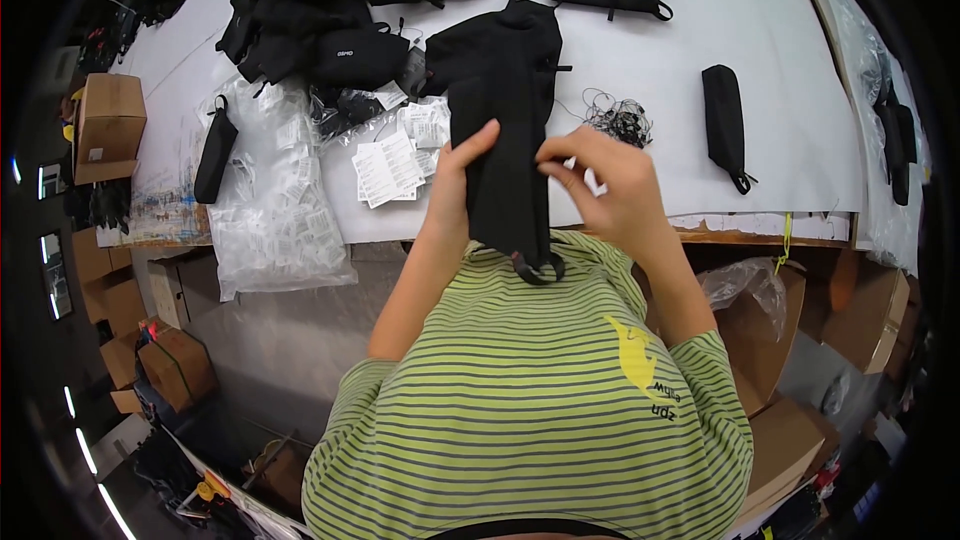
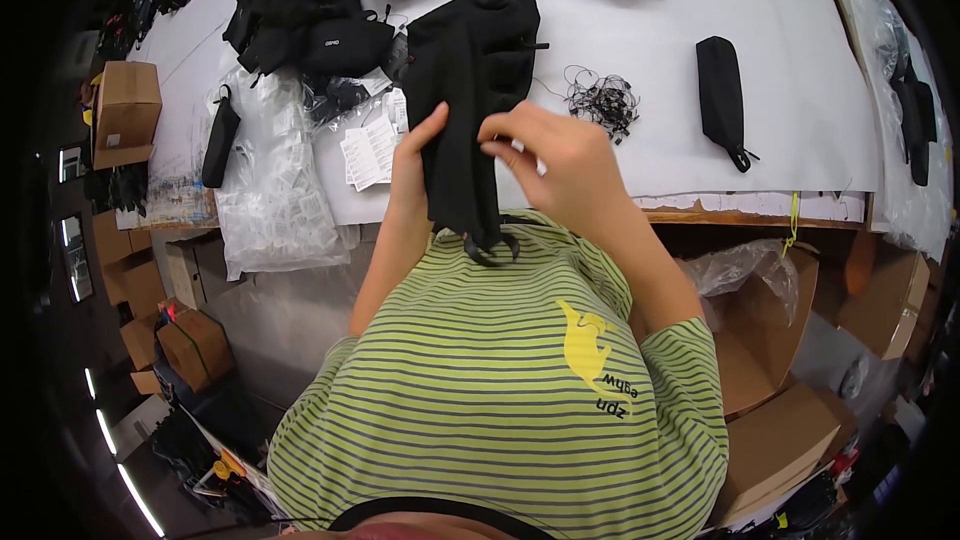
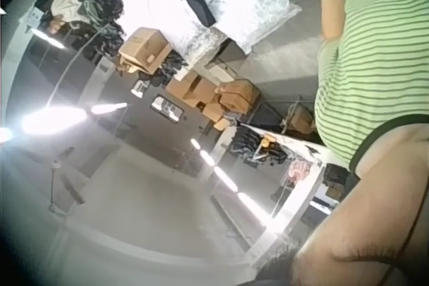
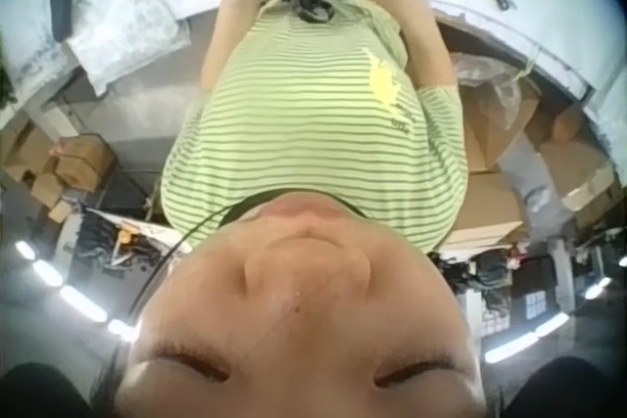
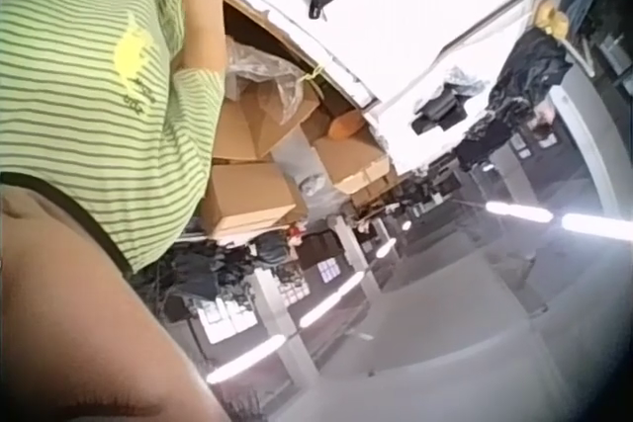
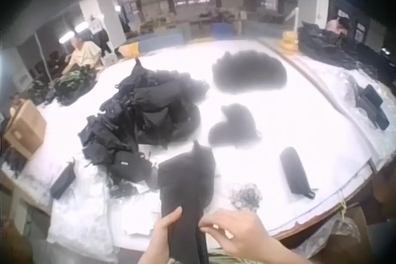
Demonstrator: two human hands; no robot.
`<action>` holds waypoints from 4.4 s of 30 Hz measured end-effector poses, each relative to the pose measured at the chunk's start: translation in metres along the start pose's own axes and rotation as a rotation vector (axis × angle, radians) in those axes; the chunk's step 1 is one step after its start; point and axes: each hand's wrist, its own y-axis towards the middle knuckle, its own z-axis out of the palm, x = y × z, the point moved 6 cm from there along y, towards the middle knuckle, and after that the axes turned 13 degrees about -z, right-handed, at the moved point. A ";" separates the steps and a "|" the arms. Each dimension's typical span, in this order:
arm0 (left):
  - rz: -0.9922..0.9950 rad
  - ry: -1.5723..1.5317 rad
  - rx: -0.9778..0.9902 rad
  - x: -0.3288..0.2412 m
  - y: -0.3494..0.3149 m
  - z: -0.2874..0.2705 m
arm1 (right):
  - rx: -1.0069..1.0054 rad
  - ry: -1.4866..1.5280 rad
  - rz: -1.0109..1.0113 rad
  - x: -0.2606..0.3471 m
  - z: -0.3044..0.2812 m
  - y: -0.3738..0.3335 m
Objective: Inspecting black eyeglass pouches, inserting labels, and checking quality at a workbench.
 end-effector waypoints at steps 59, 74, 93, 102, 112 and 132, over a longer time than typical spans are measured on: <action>-0.148 0.182 0.200 0.009 -0.023 -0.005 | -0.253 0.737 0.318 -0.031 -0.003 0.013; 0.893 1.052 -0.094 -0.049 -0.079 0.069 | -0.142 0.381 0.236 0.003 -0.004 0.005; 0.688 0.883 -0.118 -0.050 -0.072 0.055 | -0.064 0.379 0.231 0.005 -0.001 0.008; 0.725 0.978 -0.190 -0.052 -0.075 0.054 | -0.004 0.347 0.221 0.005 -0.001 0.010; 0.269 0.501 0.051 -0.038 -0.053 0.028 | -0.044 0.486 0.246 -0.004 0.002 0.004; 0.209 0.485 0.092 -0.036 -0.049 0.030 | -0.019 0.509 0.278 -0.009 0.005 0.004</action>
